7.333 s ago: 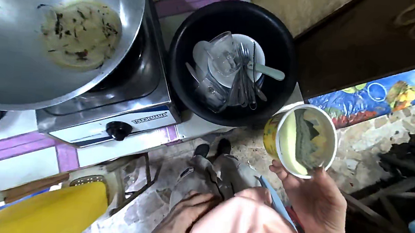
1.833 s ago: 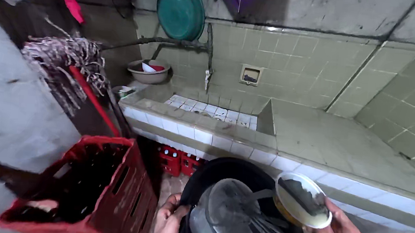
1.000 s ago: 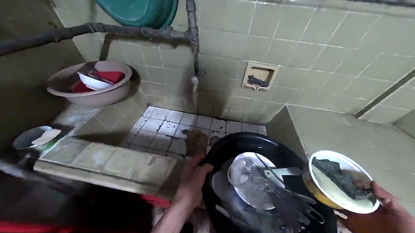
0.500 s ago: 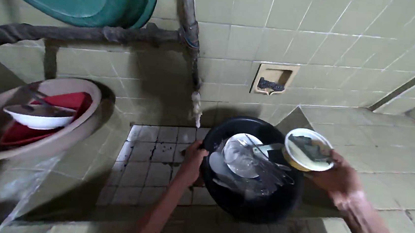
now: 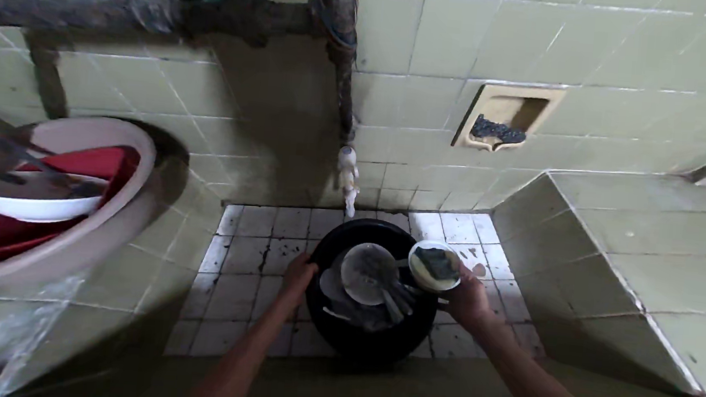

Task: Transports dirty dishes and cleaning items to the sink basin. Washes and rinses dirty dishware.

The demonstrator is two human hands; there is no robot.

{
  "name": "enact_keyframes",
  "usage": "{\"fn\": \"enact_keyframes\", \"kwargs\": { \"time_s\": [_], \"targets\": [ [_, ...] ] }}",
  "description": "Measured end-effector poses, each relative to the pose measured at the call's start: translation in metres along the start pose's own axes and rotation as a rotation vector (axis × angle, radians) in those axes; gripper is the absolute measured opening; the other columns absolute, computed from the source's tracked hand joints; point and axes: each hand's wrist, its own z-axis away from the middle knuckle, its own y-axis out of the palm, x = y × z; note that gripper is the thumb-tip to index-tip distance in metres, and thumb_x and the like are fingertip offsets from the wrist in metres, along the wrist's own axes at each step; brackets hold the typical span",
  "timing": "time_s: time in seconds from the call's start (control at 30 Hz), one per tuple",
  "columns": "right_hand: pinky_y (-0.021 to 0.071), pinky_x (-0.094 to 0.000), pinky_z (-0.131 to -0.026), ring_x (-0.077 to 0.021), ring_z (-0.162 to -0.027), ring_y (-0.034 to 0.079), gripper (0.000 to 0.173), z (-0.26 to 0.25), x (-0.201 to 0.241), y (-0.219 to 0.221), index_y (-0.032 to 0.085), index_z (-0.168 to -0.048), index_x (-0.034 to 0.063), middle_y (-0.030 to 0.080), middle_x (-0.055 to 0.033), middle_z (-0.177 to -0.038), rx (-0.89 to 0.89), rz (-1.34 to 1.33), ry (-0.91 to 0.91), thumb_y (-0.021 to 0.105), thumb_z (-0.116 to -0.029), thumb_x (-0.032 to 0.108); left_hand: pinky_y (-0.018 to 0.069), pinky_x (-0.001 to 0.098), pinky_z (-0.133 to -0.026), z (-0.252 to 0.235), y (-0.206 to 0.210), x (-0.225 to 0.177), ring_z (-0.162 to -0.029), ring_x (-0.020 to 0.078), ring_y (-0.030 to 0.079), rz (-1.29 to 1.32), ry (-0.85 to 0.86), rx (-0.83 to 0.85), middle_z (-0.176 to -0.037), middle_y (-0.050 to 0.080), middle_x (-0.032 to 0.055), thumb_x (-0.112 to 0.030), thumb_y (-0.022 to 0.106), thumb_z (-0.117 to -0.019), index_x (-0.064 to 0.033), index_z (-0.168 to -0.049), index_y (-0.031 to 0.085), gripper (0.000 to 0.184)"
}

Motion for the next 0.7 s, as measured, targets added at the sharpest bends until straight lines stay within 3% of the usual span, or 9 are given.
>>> {"fn": "enact_keyframes", "kwargs": {
  "time_s": [0.23,0.43,0.5,0.57,0.63,0.7],
  "targets": [
    [0.0536,-0.0571,-0.079,-0.0358,-0.104,0.067,0.057,-0.023,0.0,0.013,0.056,-0.14,0.0191,0.068,-0.0175,-0.121,0.051,0.02,-0.027,0.025,-0.1078,0.055,0.0489,0.0566,-0.095,-0.02,-0.008,0.011,-0.114,0.0382,0.06,-0.033,-0.018,-0.057,-0.123,0.062,0.0258,-0.009,0.058,-0.0992,0.0024,-0.127,0.063,0.03],
    [0.0526,-0.0503,-0.083,-0.03,-0.108,0.064,0.055,-0.015,-0.001,0.003,0.048,-0.149,0.0203,0.065,-0.0147,-0.127,0.081,0.128,-0.034,0.027,-0.1093,0.053,0.0453,0.0605,-0.102,-0.028,-0.015,0.004,-0.122,0.0428,0.057,-0.2,0.05,-0.039,-0.129,0.06,0.0288,-0.012,0.057,-0.1015,0.0036,-0.131,0.061,0.033],
    [0.0503,-0.0531,-0.089,-0.031,-0.119,0.059,0.057,-0.003,0.001,-0.004,0.045,-0.153,0.0233,0.06,-0.013,-0.138,0.065,0.146,-0.051,0.03,-0.1082,0.055,0.0407,0.0619,-0.109,-0.011,-0.016,-0.008,-0.134,0.0476,0.049,-0.337,0.098,-0.036,-0.145,0.049,0.0322,-0.016,0.057,-0.1041,0.0028,-0.148,0.046,0.049],
    [0.0497,-0.0555,-0.094,-0.0308,-0.126,0.057,0.059,0.009,0.008,-0.015,0.043,-0.154,0.0233,0.057,-0.0111,-0.144,0.094,0.154,-0.096,0.031,-0.1072,0.057,0.0372,0.0664,-0.111,0.011,-0.008,-0.024,-0.136,0.0547,0.043,-0.454,0.244,-0.109,-0.151,0.038,0.0368,-0.017,0.062,-0.1017,0.0034,-0.154,0.036,0.062],
    [0.0533,-0.0519,-0.09,-0.0277,-0.118,0.061,0.057,0.028,0.019,-0.018,0.048,-0.149,0.0182,0.061,-0.0102,-0.137,0.127,0.131,-0.145,0.032,-0.108,0.054,0.0409,0.0667,-0.107,0.047,0.003,-0.045,-0.131,0.0533,0.049,-0.456,0.426,-0.121,-0.147,0.044,0.0354,-0.017,0.063,-0.1015,0.0038,-0.152,0.04,0.059],
    [0.0552,-0.0473,-0.09,-0.0248,-0.116,0.063,0.055,0.055,0.027,-0.024,0.047,-0.15,0.0168,0.062,-0.0087,-0.136,0.202,0.059,-0.179,0.028,-0.1098,0.05,0.0487,0.0595,-0.103,0.09,0.024,-0.061,-0.125,0.0433,0.059,-0.368,0.503,0.055,-0.143,0.053,0.0279,-0.024,0.057,-0.1057,0.0014,-0.148,0.046,0.051]
  ]
}}
